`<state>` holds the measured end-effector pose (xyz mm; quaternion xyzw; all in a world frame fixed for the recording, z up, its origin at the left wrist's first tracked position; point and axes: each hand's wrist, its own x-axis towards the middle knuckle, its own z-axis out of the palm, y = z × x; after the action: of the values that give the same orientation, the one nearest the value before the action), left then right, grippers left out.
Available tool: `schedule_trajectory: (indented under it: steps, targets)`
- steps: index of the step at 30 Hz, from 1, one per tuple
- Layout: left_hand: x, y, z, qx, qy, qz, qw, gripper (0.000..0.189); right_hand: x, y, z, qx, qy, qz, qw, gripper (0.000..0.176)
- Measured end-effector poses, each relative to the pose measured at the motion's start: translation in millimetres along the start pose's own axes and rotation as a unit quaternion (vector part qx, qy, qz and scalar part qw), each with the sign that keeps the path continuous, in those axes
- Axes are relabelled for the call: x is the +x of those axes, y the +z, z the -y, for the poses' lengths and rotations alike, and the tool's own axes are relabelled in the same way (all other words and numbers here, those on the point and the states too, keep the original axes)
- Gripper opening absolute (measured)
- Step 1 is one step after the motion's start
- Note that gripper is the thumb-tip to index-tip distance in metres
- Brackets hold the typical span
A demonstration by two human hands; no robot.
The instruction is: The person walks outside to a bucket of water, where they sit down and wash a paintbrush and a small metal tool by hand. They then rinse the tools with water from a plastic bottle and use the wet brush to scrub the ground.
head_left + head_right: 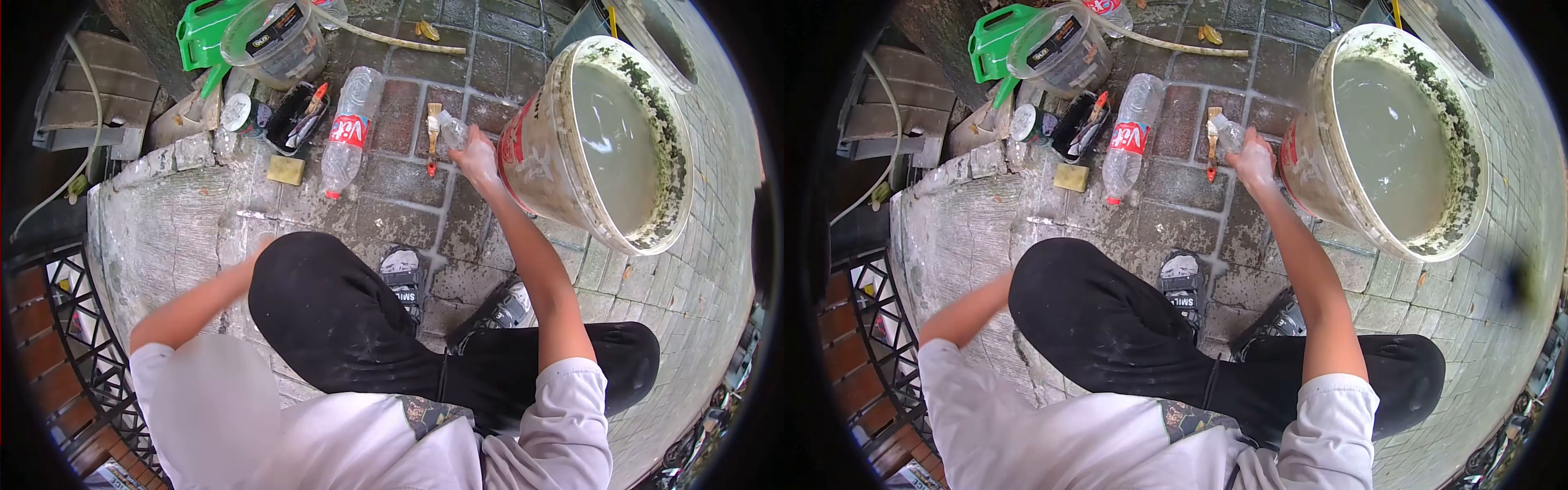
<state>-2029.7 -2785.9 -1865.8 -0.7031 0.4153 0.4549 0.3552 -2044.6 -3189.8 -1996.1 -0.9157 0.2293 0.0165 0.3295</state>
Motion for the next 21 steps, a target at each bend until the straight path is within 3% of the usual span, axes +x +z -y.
schedule_trajectory:
  steps: [2,6,14,21]
  targets:
    - [7,57,-44,-0.031,0.057,0.069,0.996,0.036,2,1,0,-0.006,-0.002,0.013,1.000,0.052]
    - [47,94,-95,-0.109,0.082,0.083,0.987,0.036,1,8,-5,-0.023,0.009,0.032,0.999,0.056]
    - [84,88,-108,-0.173,0.081,0.076,0.979,0.037,2,10,-9,-0.036,-0.021,-0.003,0.999,0.049]
    - [91,56,-92,-0.200,0.099,0.092,0.970,0.037,1,5,-2,-0.033,0.007,0.009,0.999,0.052]
